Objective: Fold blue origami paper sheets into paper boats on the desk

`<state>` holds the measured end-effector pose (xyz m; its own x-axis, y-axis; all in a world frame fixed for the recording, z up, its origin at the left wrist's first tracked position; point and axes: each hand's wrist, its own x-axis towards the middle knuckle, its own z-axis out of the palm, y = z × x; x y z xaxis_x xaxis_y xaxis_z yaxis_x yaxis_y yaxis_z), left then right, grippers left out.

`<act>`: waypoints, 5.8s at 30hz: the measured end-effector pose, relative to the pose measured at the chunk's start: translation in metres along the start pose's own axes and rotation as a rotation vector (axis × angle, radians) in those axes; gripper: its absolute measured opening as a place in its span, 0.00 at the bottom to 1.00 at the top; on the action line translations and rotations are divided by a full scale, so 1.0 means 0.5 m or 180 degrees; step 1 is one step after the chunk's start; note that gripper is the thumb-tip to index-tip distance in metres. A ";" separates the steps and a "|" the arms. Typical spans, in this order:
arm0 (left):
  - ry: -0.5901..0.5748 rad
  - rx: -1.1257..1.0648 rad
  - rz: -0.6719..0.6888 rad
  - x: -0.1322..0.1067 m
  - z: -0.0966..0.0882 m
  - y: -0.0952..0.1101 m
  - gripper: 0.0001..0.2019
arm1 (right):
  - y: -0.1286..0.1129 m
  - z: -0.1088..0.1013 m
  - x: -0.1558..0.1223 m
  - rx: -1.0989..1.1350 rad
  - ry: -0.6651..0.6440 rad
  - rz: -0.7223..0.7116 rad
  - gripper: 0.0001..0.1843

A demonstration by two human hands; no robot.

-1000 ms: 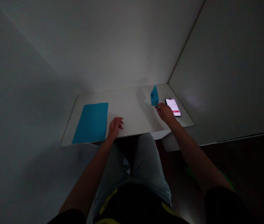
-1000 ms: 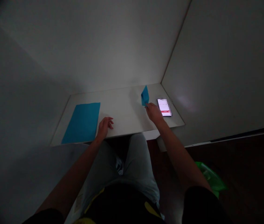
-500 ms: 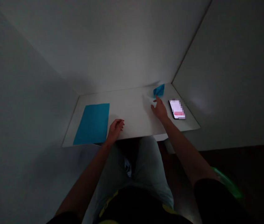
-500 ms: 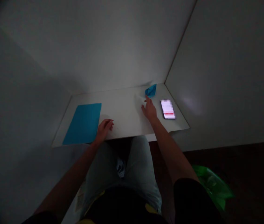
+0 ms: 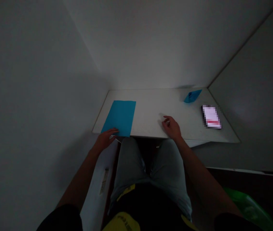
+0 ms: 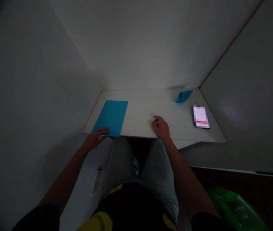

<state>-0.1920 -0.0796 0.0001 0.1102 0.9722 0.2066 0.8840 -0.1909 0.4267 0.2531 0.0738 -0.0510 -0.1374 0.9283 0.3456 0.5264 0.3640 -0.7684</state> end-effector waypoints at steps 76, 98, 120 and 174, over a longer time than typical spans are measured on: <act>-0.0014 -0.0543 0.0064 0.229 0.208 0.228 0.13 | 0.039 -0.077 -0.053 0.0238 -0.0018 0.0087 0.24; -0.0300 0.0619 0.0486 0.294 0.268 0.329 0.33 | -0.015 0.080 0.031 -0.1404 -0.0591 -0.0810 0.33; -0.0624 0.0566 0.1042 0.232 0.209 0.278 0.27 | 0.016 -0.042 -0.052 -0.1557 -0.0550 -0.0998 0.29; -0.0173 0.0560 0.0870 0.246 0.210 0.336 0.15 | -0.060 -0.027 -0.074 -0.1757 -0.0994 -0.1153 0.24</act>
<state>0.0179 0.0220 0.0048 0.3742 0.8949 0.2432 0.8828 -0.4241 0.2022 0.2539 0.0275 -0.0336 -0.5726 0.7655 0.2936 0.7376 0.6373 -0.2230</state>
